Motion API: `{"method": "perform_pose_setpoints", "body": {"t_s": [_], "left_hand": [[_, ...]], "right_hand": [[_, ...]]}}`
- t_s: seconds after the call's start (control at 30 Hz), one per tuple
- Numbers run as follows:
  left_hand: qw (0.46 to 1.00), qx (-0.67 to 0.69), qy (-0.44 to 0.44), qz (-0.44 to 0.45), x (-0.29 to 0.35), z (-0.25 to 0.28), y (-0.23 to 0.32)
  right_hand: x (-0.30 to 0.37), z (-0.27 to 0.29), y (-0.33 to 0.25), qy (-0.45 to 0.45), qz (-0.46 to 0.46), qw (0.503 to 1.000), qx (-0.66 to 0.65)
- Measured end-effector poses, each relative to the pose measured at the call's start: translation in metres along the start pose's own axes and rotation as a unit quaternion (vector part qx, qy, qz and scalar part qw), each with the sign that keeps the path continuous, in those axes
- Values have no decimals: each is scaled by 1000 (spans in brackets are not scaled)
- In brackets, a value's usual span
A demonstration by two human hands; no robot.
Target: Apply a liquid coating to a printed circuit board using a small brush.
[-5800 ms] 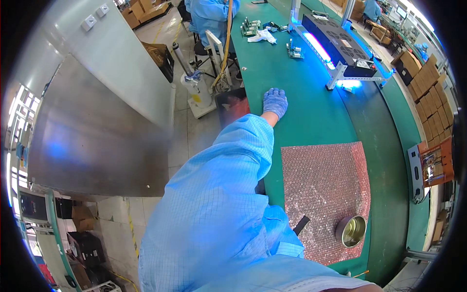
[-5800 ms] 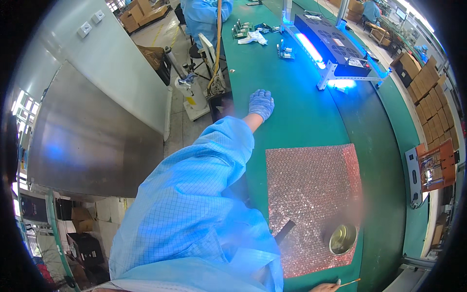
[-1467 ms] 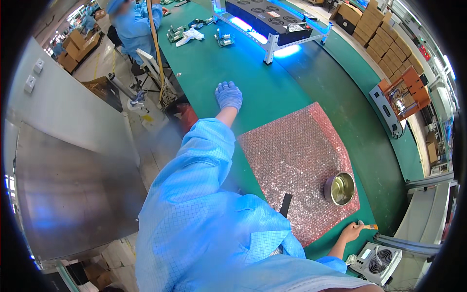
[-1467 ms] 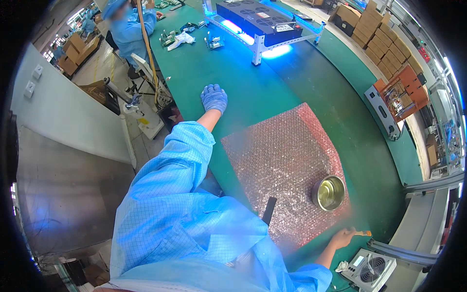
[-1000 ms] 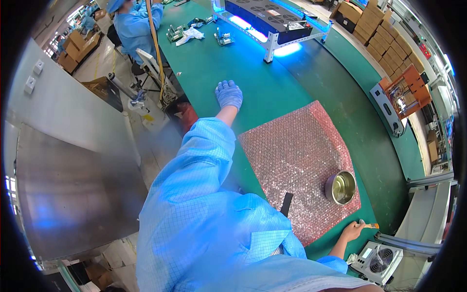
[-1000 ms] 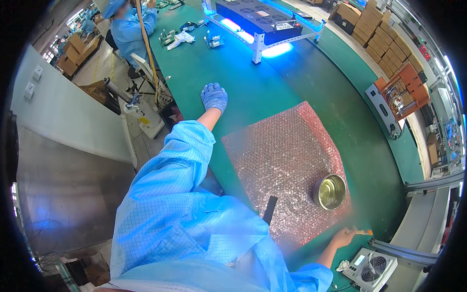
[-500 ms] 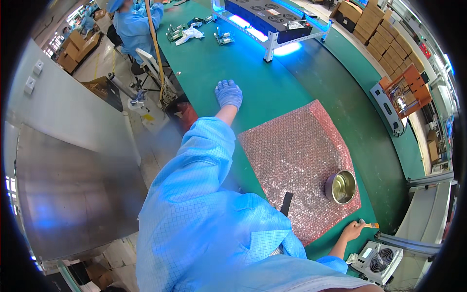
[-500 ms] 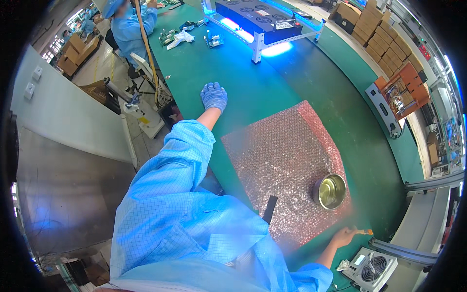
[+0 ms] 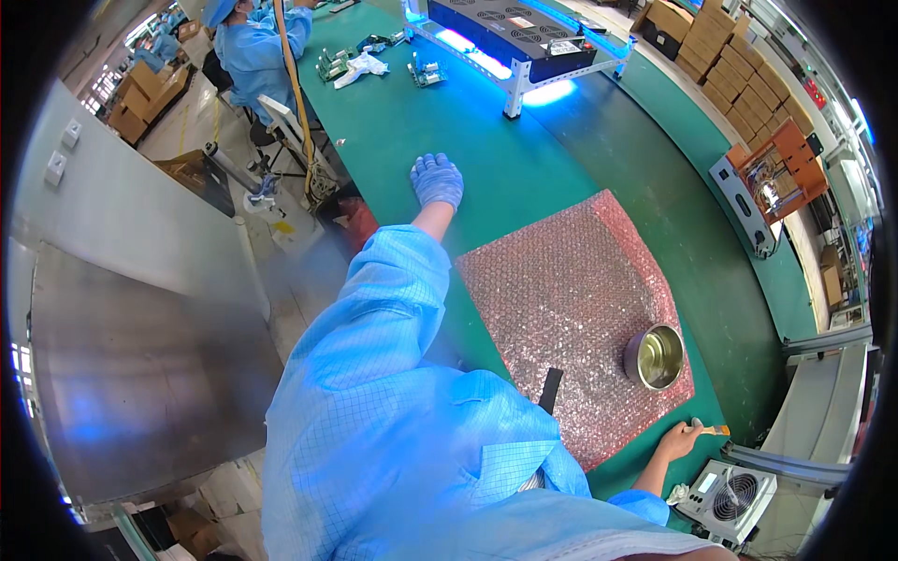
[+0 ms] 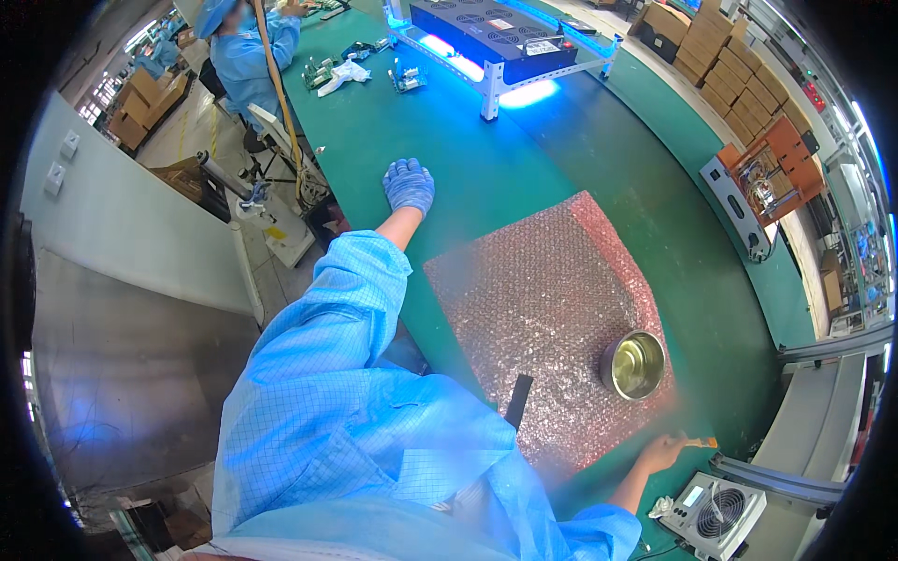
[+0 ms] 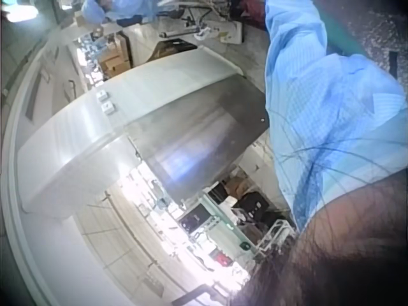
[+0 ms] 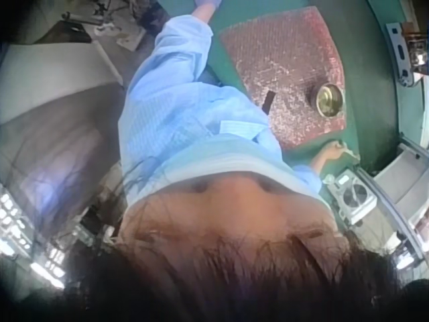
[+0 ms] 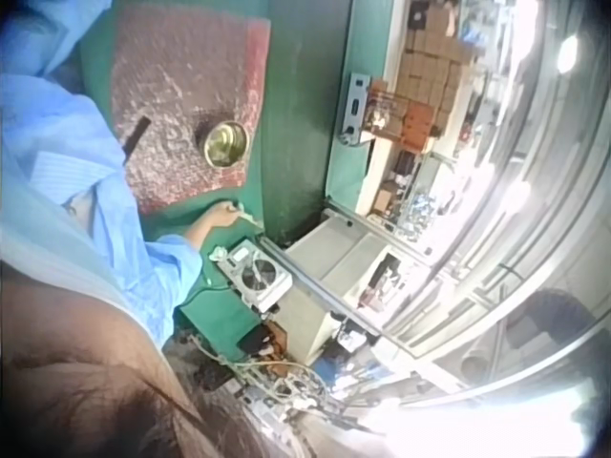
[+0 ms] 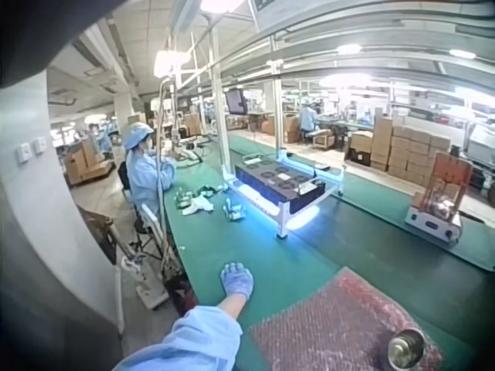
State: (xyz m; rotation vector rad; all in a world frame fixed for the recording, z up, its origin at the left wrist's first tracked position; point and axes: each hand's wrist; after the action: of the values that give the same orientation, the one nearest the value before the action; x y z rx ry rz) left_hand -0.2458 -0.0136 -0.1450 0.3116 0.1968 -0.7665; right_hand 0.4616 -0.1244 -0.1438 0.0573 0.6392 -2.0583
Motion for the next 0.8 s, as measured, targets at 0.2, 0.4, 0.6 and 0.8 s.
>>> {"method": "perform_pose_setpoints", "body": {"t_s": [0.2,0.4,0.6,0.8], "left_hand": [[1000,-4,-8,1,1,2,1],[1000,-5,-12,3,0,2,1],[1000,0,-23,5,1,6,2],[1000,1,-28,8,0,6,2]], "right_hand": [[0,0,0,-3,-2,1000,6],[-1,-2,2,-9,-11,1000,3],[-1,-1,2,-5,2,1000,-7],[-1,-2,4,0,16,1000,-7]]}}
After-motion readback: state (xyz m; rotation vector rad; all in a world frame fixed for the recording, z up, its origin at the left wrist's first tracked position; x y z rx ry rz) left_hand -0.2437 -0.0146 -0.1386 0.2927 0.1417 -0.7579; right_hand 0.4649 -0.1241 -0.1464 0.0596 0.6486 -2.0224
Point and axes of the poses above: each hand's wrist, its own x-axis away from the middle knuckle, its own z-axis out of the back of the hand, y = z × x, and after that the axes turned 2 degrees about -z, right-handed
